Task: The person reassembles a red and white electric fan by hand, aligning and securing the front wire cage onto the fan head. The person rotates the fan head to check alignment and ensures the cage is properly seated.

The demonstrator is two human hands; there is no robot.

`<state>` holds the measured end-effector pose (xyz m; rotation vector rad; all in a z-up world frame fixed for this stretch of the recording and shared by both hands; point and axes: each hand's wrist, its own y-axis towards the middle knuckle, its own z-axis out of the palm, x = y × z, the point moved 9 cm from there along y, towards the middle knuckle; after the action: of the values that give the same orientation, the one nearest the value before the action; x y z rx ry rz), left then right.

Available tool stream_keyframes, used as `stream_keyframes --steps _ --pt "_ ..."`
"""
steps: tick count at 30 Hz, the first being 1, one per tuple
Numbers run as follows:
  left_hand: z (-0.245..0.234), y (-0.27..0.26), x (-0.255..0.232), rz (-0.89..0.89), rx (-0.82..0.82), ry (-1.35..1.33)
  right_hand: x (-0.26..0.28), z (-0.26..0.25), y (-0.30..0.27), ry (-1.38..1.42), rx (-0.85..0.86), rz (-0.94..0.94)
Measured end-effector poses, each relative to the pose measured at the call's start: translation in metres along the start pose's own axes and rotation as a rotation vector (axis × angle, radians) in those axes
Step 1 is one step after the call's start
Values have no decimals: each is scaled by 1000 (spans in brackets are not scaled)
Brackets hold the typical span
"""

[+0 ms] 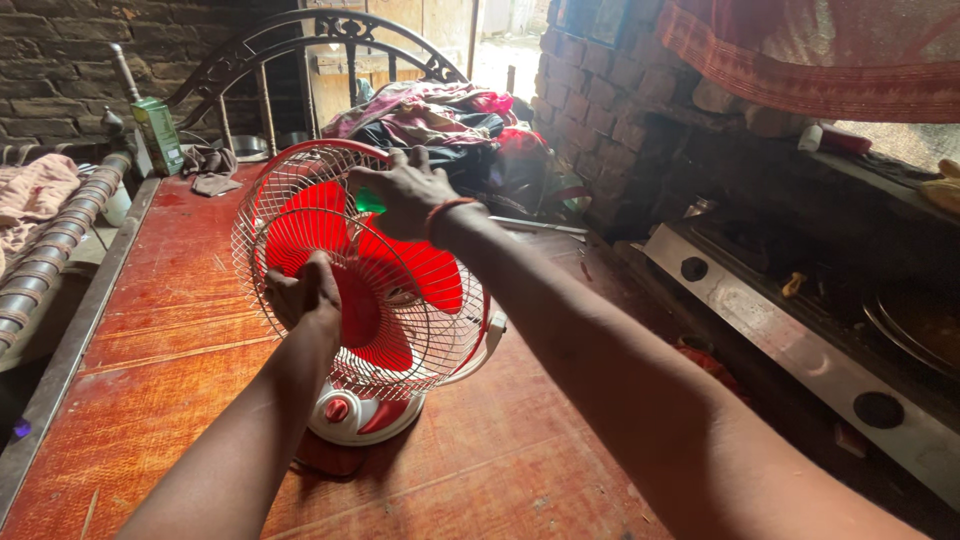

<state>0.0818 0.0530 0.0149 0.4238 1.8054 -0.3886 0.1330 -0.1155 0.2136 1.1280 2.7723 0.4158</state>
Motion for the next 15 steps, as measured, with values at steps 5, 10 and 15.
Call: stream_keyframes --steps 5,10,15 --pt "5 5 0 15 15 48 7 11 0 29 -45 65" --pt "5 13 8 9 -9 85 14 11 0 46 -100 10" --pt "5 16 5 5 -23 107 16 9 -8 17 -109 10"
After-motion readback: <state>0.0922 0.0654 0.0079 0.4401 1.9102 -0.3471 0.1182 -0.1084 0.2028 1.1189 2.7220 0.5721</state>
